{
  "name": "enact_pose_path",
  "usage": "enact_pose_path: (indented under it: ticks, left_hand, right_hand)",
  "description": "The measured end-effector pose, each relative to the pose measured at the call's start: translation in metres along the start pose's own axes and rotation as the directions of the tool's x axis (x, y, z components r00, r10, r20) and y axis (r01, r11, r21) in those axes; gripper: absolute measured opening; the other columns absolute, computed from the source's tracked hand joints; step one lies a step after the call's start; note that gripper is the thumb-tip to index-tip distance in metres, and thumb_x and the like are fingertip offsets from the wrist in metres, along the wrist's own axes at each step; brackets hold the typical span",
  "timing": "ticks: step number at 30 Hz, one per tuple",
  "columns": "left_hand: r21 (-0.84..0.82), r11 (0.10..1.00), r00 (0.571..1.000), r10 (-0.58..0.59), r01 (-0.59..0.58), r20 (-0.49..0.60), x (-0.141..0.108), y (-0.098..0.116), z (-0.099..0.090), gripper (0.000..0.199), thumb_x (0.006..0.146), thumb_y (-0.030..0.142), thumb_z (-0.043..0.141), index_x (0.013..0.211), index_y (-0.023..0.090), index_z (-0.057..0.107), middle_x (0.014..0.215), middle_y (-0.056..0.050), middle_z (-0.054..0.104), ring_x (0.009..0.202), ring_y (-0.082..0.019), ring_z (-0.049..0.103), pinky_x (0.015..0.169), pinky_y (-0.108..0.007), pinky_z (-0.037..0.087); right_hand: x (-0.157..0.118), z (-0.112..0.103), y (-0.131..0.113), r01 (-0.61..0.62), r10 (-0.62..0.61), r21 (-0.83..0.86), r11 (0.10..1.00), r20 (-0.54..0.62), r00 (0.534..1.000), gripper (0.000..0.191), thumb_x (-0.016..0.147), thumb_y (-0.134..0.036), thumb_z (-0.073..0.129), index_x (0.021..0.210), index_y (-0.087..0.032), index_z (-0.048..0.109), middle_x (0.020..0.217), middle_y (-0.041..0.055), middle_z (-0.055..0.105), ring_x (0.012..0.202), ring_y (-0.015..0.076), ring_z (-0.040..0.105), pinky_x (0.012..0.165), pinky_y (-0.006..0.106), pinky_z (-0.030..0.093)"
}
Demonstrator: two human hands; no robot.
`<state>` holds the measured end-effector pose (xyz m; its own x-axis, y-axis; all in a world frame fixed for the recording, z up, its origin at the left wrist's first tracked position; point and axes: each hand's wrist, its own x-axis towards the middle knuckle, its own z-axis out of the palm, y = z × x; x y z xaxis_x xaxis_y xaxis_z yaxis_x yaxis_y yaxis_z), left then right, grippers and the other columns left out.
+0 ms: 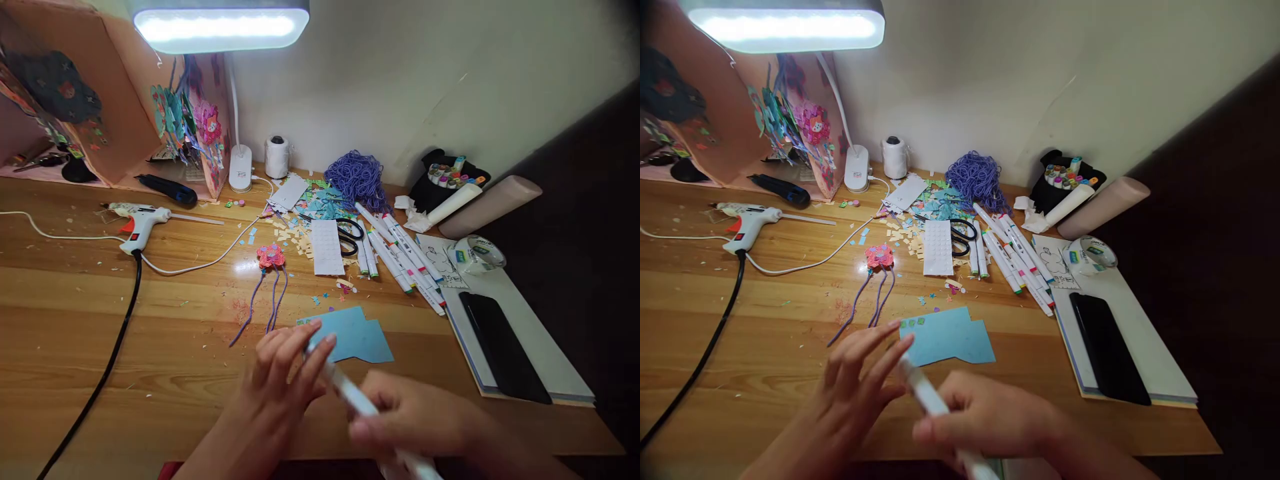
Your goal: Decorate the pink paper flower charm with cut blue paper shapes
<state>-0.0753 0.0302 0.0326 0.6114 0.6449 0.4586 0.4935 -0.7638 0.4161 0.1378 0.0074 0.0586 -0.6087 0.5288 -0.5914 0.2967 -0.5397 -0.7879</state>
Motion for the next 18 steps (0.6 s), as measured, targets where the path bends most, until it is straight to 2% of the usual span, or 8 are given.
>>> enact_pose_path:
  ticks: [2,3,5,7,10,13,16,18]
  left_hand:
    - [0.019,0.996,0.996,0.082,-0.082,0.046,-0.001,-0.005,-0.001,0.028,0.097,0.015,0.032,0.112,0.017,0.056,0.106,-0.006,0.064,0.102,-0.02,0.055,0.099,-0.035,0.036]
    - [-0.006,0.997,0.995,0.072,-0.072,0.067,-0.002,-0.006,-0.001,0.03,0.098,0.016,0.029,0.1,0.017,0.058,0.092,-0.004,0.066,0.088,-0.018,0.057,0.092,-0.034,0.04]
    - [-0.059,0.998,0.994,-0.014,0.02,0.105,-0.004,-0.007,0.003,0.034,0.099,0.018,0.025,0.084,0.018,0.056,0.071,-0.001,0.061,0.065,-0.016,0.053,0.071,-0.03,0.044]
    - [-0.085,0.99,0.985,-0.098,0.111,0.144,-0.006,-0.003,0.007,0.034,0.099,0.022,0.027,0.077,0.019,0.053,0.066,-0.001,0.059,0.058,-0.016,0.05,0.055,-0.027,0.039]
    - [-0.124,0.983,0.98,-0.111,0.133,0.166,-0.008,0.004,0.012,0.034,0.098,0.028,0.029,0.077,0.018,0.053,0.068,-0.003,0.061,0.059,-0.018,0.052,0.052,-0.027,0.038]
    - [-0.172,0.978,0.98,-0.083,0.115,0.182,-0.008,0.008,0.011,0.038,0.098,0.033,0.028,0.079,0.017,0.056,0.069,-0.004,0.064,0.06,-0.019,0.054,0.054,-0.029,0.04]
    - [-0.223,0.966,0.971,-0.077,0.128,0.225,-0.009,0.01,0.012,0.044,0.099,0.035,0.024,0.075,0.017,0.056,0.065,-0.003,0.064,0.057,-0.017,0.055,0.053,-0.028,0.041]
    - [-0.245,0.964,0.977,-0.054,0.105,0.209,-0.013,0.012,0.019,0.05,0.099,0.034,0.018,0.073,0.018,0.057,0.062,-0.003,0.064,0.054,-0.016,0.055,0.051,-0.027,0.041]
  right_hand:
    - [-0.002,0.002,-0.002,0.01,-0.013,0.019,1.0,0.168,0.986,0.06,0.078,-0.071,0.047,0.056,-0.016,0.051,0.049,-0.0041,0.042,0.042,0.006,0.035,0.039,0.018,0.026]
    - [-0.001,0.002,-0.001,0.032,-0.041,0.063,0.997,0.145,0.989,0.06,0.081,-0.071,0.043,0.06,-0.015,0.052,0.051,-0.0037,0.044,0.042,0.006,0.036,0.039,0.018,0.026]
    - [0.002,0.003,0.001,0.111,-0.11,0.139,0.984,-0.019,0.994,0.05,0.086,-0.064,0.044,0.08,-0.016,0.055,0.06,-0.0037,0.047,0.046,0.0066,0.039,0.041,0.018,0.028]
    - [0.008,0.004,0.005,0.221,-0.2,0.096,0.97,-0.191,0.961,0.037,0.086,-0.052,0.054,0.102,-0.019,0.052,0.078,-0.0011,0.053,0.059,0.0088,0.046,0.051,0.019,0.037]
    - [0.015,0.008,0.01,0.318,-0.323,-0.059,0.946,-0.232,0.917,0.05,0.074,-0.044,0.072,0.114,-0.022,0.051,0.102,0.0039,0.054,0.08,0.0139,0.049,0.071,0.025,0.042]
    - [0.022,0.009,0.01,0.335,-0.313,0.036,0.941,-0.276,0.909,0.048,0.068,-0.052,0.074,0.1,-0.02,0.056,0.085,0.0005,0.054,0.072,0.013,0.046,0.064,0.024,0.038]
    - [0.026,0.009,0.009,0.32,-0.259,0.141,0.937,-0.333,0.907,0.038,0.078,-0.054,0.062,0.077,-0.018,0.051,0.061,-0.0045,0.045,0.054,0.0089,0.037,0.049,0.02,0.028]
    - [0.023,0.012,0.007,0.279,-0.221,0.137,0.95,-0.335,0.916,0.034,0.08,-0.053,0.06,0.08,-0.02,0.054,0.055,-0.006,0.041,0.047,0.0085,0.032,0.043,0.021,0.022]
